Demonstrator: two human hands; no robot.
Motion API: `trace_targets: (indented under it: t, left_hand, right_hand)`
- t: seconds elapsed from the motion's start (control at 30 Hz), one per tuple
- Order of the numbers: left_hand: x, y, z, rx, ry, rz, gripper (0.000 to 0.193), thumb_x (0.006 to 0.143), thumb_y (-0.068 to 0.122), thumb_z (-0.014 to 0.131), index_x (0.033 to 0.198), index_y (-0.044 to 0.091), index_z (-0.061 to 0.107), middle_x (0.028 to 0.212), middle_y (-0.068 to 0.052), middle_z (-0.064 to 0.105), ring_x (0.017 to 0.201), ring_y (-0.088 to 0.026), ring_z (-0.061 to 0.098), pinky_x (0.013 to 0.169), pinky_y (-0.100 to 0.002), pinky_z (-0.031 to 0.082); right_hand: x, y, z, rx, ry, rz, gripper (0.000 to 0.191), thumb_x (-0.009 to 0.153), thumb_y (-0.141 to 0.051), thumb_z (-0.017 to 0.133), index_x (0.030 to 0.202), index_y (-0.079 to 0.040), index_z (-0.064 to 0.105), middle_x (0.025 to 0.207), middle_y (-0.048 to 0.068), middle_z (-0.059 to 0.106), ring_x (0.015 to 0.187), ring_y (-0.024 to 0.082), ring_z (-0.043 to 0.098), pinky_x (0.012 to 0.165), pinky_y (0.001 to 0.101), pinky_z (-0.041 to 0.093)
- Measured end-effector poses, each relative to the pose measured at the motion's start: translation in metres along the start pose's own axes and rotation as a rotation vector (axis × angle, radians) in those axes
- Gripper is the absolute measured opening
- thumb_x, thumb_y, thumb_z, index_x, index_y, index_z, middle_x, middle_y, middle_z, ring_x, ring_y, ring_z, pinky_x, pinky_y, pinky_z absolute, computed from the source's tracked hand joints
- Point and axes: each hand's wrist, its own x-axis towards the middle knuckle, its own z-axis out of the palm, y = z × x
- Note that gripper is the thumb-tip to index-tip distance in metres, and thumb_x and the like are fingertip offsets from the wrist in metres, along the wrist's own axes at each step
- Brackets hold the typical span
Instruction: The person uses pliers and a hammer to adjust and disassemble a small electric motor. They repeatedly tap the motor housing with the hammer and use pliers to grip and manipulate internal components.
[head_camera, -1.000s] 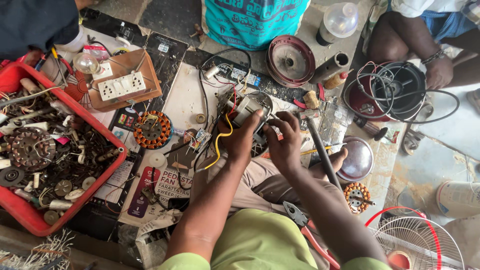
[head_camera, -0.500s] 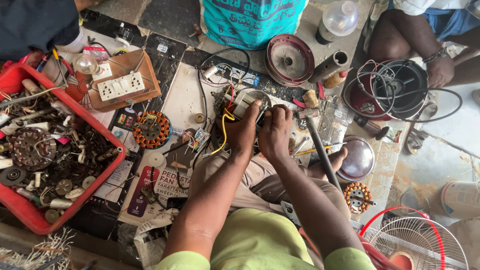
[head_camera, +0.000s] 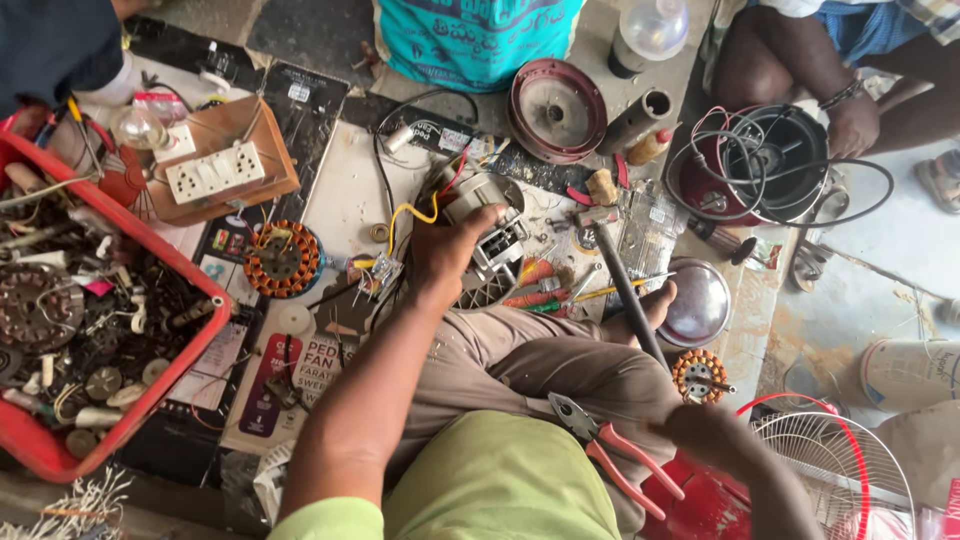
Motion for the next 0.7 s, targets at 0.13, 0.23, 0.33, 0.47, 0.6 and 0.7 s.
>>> trace_targets:
  t: [0.13,0.23,0.33,0.47,0.6,0.7]
  left_hand:
    - [0.009,0.003,-0.009,0.018,-0.161,-0.06,0.054,0.064,0.022,0.091,0.112,0.005,0.073,0.1,-0.006,0.077,0.086,-0.018,0.073,0.078,-0.036,0.062]
    - [0.013,-0.002,-0.018,0.048,-0.245,-0.11,0.056,0.062,0.021,0.09,0.112,0.004,0.069,0.099,-0.01,0.074,0.084,-0.022,0.071,0.075,-0.04,0.061]
    - [0.013,-0.01,-0.033,-0.021,-0.275,-0.088,0.061,0.064,0.021,0.091,0.119,0.009,0.068,0.109,-0.006,0.073,0.099,-0.017,0.07,0.089,-0.035,0.058]
    - [0.017,-0.013,-0.046,-0.06,-0.319,-0.214,0.066,0.059,0.022,0.09,0.12,0.011,0.065,0.107,-0.005,0.072,0.097,-0.019,0.069,0.086,-0.037,0.059]
    - [0.019,-0.008,-0.045,-0.094,-0.367,-0.203,0.067,0.059,0.021,0.09,0.12,0.01,0.067,0.104,-0.006,0.073,0.095,-0.021,0.07,0.086,-0.038,0.06]
    - [0.02,-0.002,-0.04,-0.094,-0.364,-0.212,0.063,0.061,0.021,0.088,0.119,0.008,0.069,0.103,-0.006,0.074,0.094,-0.02,0.07,0.085,-0.038,0.06]
  right_hand:
    - [-0.004,-0.029,0.046,0.707,-0.383,0.584,0.052,0.087,-0.06,0.085,0.105,-0.012,0.078,0.083,0.002,0.073,0.072,0.015,0.071,0.064,0.0314,0.055]
    - [0.0,-0.038,0.05,1.084,-0.292,0.612,0.04,0.088,-0.044,0.083,0.109,-0.01,0.077,0.072,0.004,0.076,0.064,0.014,0.068,0.06,0.0315,0.056]
    - [-0.013,-0.05,0.048,1.576,-0.454,0.651,0.038,0.092,-0.036,0.075,0.11,-0.002,0.076,0.078,0.004,0.072,0.066,0.017,0.066,0.062,0.0323,0.055]
    - [-0.027,-0.05,0.05,2.039,-0.239,0.517,0.034,0.082,-0.009,0.074,0.116,-0.006,0.072,0.09,0.004,0.073,0.077,0.016,0.064,0.069,0.033,0.051]
    - [-0.023,-0.02,0.03,1.861,0.065,0.207,0.029,0.082,-0.007,0.078,0.109,0.0,0.069,0.098,0.004,0.071,0.088,0.015,0.064,0.079,0.031,0.052]
    - [-0.001,-0.011,-0.008,1.73,0.343,-0.114,0.02,0.091,-0.01,0.074,0.107,0.001,0.071,0.105,0.007,0.073,0.101,0.018,0.066,0.091,0.0299,0.05]
